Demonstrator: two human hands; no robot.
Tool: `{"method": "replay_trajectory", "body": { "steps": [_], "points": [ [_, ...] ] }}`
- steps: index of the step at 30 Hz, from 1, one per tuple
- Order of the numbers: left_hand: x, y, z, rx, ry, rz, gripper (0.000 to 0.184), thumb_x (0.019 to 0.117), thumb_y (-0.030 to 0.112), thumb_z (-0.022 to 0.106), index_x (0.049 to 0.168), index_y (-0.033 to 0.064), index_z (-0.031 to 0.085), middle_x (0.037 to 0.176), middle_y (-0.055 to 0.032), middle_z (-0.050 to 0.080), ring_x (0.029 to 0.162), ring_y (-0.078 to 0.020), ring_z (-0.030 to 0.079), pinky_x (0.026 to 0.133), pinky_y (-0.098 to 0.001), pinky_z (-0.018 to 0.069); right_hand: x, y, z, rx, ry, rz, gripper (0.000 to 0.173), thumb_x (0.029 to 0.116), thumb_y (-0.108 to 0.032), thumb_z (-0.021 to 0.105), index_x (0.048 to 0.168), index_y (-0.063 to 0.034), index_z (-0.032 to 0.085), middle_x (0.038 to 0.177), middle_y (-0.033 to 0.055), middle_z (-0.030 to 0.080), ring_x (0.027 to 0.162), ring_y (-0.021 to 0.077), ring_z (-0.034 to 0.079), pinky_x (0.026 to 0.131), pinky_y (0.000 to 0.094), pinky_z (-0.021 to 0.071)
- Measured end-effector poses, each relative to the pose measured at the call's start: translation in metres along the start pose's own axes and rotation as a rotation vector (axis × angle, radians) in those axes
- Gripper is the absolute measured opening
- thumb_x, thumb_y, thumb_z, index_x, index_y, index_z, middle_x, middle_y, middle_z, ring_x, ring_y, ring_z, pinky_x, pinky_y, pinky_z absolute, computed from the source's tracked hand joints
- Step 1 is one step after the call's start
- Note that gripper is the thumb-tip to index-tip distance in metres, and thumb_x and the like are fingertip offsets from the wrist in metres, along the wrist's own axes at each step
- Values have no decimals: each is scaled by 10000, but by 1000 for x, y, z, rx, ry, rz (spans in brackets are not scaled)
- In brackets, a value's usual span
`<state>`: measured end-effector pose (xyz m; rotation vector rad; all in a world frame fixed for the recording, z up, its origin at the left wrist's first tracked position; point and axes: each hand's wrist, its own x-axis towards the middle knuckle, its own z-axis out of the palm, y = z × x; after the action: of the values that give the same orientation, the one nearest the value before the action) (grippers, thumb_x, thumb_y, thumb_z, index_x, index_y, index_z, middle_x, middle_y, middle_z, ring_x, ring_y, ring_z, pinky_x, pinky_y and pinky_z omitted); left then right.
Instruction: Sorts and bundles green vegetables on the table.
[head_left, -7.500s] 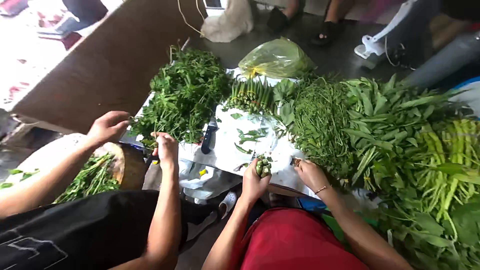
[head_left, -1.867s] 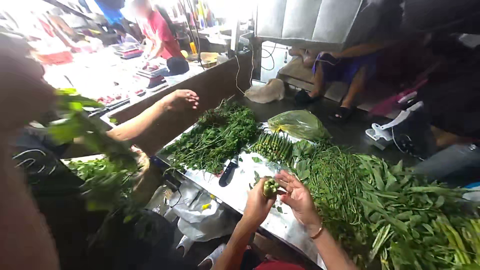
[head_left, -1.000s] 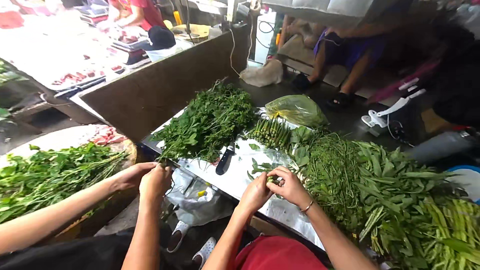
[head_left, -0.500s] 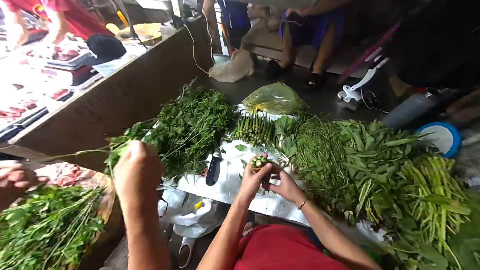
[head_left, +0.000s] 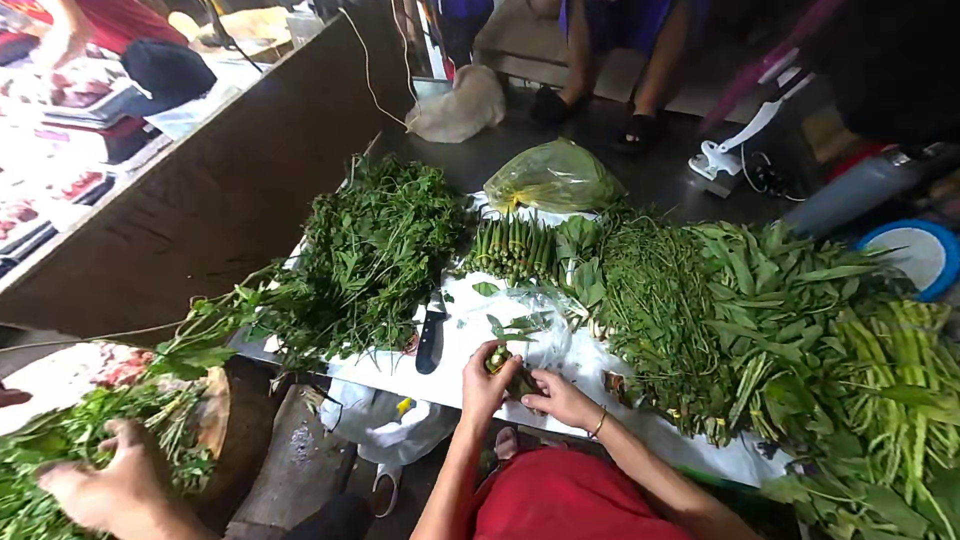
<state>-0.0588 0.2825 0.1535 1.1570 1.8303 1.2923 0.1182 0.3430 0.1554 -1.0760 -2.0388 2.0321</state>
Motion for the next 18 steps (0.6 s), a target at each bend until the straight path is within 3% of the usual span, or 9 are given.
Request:
{"method": "replay_trajectory", "body": {
  "steps": [2,4,5,7,8,10,14,16,18],
  "points": [
    [4,-3,-6,164,-90,53,496,926,374,701,1289,42,642,1011,-124,717,895,-218,693,843,-451,570,-2,-1,-13,-155,16,-5,471,980,-289,646,1328,22,579,1033,193,677,894,261,664,860,453,543],
    [10,-2,-6,170,-210,69,425,1000,334,616,1313,47,639,1102,-146,708,956,-227,691,890,-447,561,-6,-5,-24,-231,39,-14,450,982,-318,648,1288,9,606,973,174,663,852,262,639,831,458,528],
    [15,-1,-5,140,-246,67,369,1031,301,569,1279,42,653,1128,-144,698,960,-207,688,883,-419,563,-9,-8,-28,-228,72,-27,449,985,-320,647,1291,6,608,997,176,670,875,259,648,848,452,531],
    [33,5,-1,25,-239,22,327,1067,248,496,1218,1,649,1082,-133,678,878,-167,675,800,-366,582,-18,-16,-38,-161,194,-45,531,1000,-301,645,1431,-8,546,1205,207,676,1060,276,679,970,443,541],
    [46,12,1,-57,-192,-20,326,1080,225,466,1211,-27,624,1004,-119,668,789,-150,654,724,-345,579,-22,-17,-43,-128,276,-51,569,1006,-297,639,1489,-31,498,1284,205,648,1117,280,667,987,436,543],
    [83,28,5,-243,-65,-122,324,1099,202,401,1246,-53,536,838,-75,607,657,-120,581,620,-310,527,-31,-14,-55,-95,457,-76,565,1009,-292,621,1501,-50,488,1289,175,643,1114,261,662,947,412,555],
    [177,39,25,-519,110,-229,368,1079,155,419,1408,-1,365,1008,-146,614,806,-189,634,726,-369,558,-56,5,-69,-96,607,-80,491,1018,-277,593,1438,-27,550,1237,166,672,1082,244,672,930,393,556],
    [217,39,34,-331,145,-183,452,1059,176,508,1436,-32,369,1180,-235,614,981,-284,657,856,-445,568,-69,14,-66,-96,602,-54,469,1020,-269,592,1416,-18,571,1236,174,672,1074,247,675,932,392,555],
    [240,43,40,10,163,-161,521,1029,262,605,1416,-46,443,1266,-298,611,1150,-412,627,969,-566,512,-80,24,-58,-87,580,-16,461,1019,-272,601,1407,-24,577,1235,164,672,1062,231,674,939,373,551]
  ]
}}
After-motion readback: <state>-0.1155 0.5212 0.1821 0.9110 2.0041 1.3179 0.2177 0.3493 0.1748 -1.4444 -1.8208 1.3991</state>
